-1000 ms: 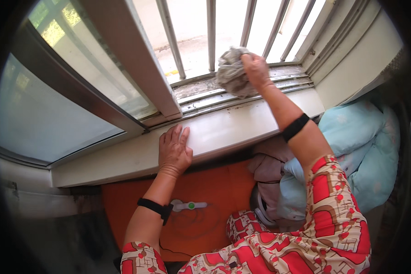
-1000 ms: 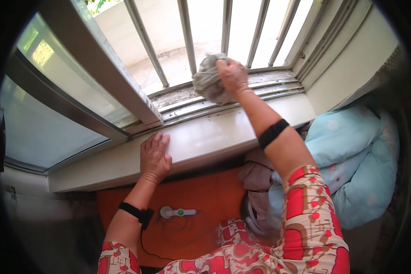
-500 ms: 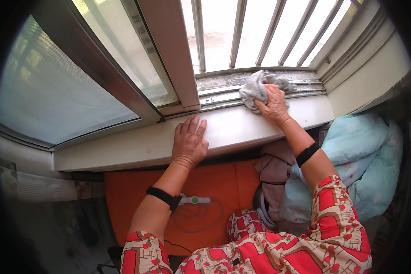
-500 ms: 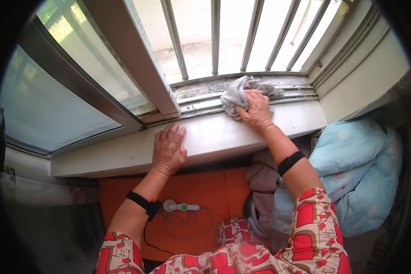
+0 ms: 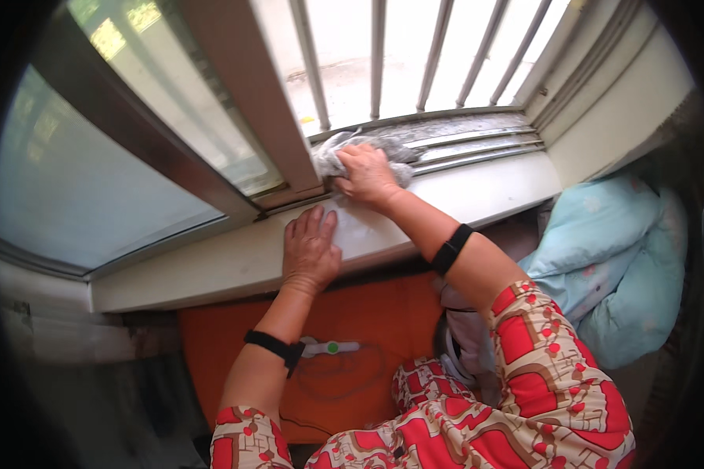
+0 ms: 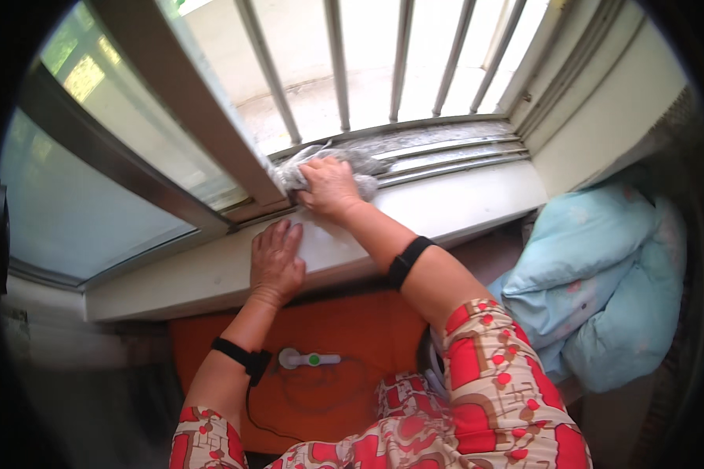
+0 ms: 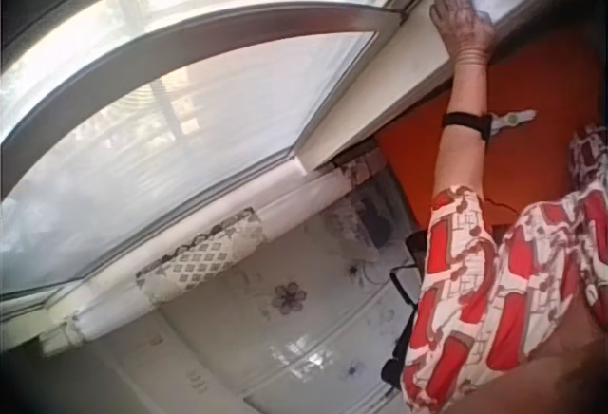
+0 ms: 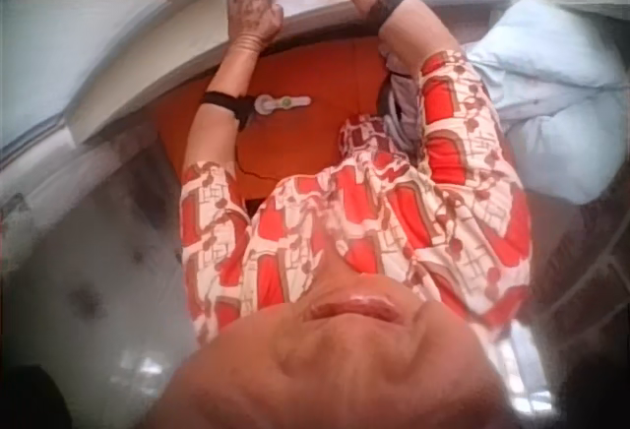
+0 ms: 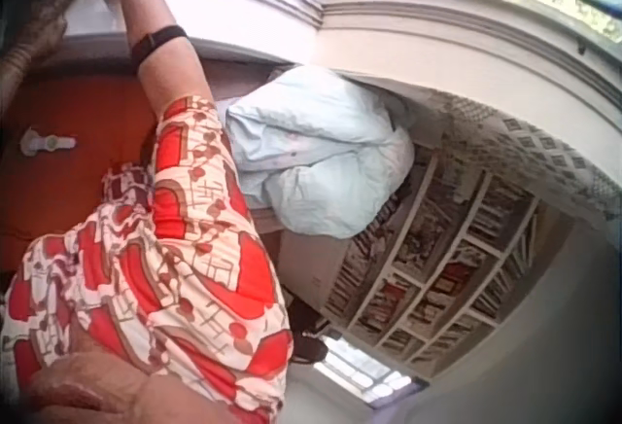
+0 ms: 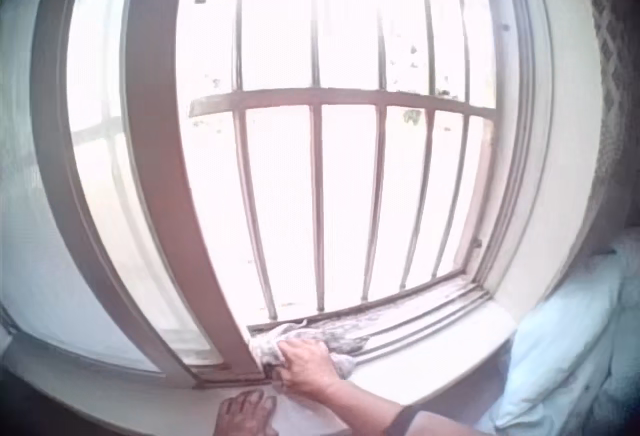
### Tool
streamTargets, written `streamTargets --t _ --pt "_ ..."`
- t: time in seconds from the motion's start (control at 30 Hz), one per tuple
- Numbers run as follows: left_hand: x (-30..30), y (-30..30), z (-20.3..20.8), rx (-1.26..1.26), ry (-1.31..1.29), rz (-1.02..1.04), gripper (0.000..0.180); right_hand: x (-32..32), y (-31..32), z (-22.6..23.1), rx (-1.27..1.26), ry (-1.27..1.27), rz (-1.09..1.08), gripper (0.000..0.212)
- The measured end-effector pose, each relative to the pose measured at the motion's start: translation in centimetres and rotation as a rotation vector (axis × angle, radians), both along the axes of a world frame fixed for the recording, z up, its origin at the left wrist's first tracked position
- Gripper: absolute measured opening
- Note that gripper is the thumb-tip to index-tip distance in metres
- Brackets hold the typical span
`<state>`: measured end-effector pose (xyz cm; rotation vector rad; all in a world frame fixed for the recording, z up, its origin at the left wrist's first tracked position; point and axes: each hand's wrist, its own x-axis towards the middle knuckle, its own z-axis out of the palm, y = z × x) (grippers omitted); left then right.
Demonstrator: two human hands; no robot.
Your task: Wringing a rag in a bucket of water and wiping a window track.
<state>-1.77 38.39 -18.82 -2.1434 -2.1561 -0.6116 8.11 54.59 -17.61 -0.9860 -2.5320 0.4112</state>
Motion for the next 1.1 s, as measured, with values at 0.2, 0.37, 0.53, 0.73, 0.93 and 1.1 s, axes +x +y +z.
streamTargets --t 0.2,0.37,0.53,0.73,0.93,1.1 --pt "0.2 -0.1 0.3 0.002 0.0 -0.002 0.048 -3.7 1.2 2.2 -0.611 0.854 -0.209 0.036" --pt "-0.6 -0.4 -0.2 0.004 0.021 -0.01 0.048 3.0 3.6 3.6 -0.271 1.108 -0.204 0.038" --pt "-0.5 -0.2 -0.5 -0.015 0.063 0.002 0.053 17.2 10.8 2.0 0.26 0.489 -0.66 0.046" --pt "-0.7 -0.5 -0.4 0.006 0.04 0.001 0.051 17.3 11.6 -1.0 0.163 -0.347 -0.806 0.058" --pt "-0.4 -0.1 -0.5 -0.009 0.037 -0.009 0.051 13.9 10.7 0.7 0.067 -0.526 -0.679 0.044" --pt "-0.6 -0.3 -0.5 0.018 0.027 -0.01 0.051 9.7 9.2 1.7 0.01 -0.514 -0.506 0.038"
